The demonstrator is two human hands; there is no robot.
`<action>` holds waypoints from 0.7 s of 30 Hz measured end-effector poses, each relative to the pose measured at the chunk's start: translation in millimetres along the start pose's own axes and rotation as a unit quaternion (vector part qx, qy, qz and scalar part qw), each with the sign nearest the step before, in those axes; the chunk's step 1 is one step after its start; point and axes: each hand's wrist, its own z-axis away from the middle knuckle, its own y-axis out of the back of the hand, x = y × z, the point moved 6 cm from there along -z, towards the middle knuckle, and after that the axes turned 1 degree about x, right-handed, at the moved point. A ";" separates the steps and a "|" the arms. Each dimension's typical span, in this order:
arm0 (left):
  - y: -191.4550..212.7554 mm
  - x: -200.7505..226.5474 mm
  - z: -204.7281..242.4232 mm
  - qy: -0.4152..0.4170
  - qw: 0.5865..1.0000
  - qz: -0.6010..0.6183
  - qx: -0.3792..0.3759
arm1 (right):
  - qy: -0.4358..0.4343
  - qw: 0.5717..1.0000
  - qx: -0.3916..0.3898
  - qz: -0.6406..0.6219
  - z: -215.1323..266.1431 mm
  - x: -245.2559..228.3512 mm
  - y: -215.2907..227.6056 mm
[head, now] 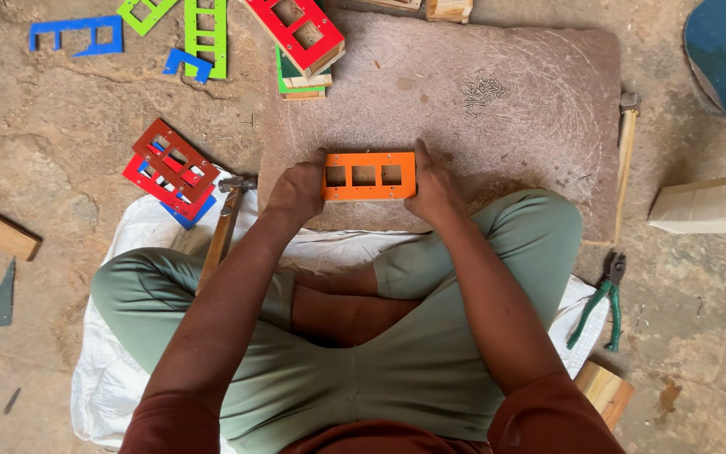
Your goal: The person sits on the floor and assembles small colorful wooden frames by hammering nails into them. They handle red and orange frames, positioning nails and striking them with a hammer to secure the pieces together.
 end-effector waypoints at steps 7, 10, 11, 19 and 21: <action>1.6 -0.9 4.4 -0.010 0.999 -0.003 0.051 | 0.044 0.999 -0.021 -0.001 -4.6 -12.4 8.7; 0.9 -2.7 0.6 -0.003 1.000 -0.022 0.016 | 0.011 0.999 -0.041 0.019 -7.5 -13.6 8.5; 0.9 -1.2 -0.4 -0.005 1.000 -0.025 0.016 | 0.003 0.998 -0.051 0.029 -8.1 -13.3 8.3; -3.4 -4.3 5.3 -0.010 1.000 0.009 0.014 | 0.028 0.998 -0.053 0.028 -6.7 -16.8 6.9; 4.2 -11.1 8.9 -0.043 0.992 0.099 0.063 | 0.038 0.998 -0.038 0.030 -7.4 -17.1 7.6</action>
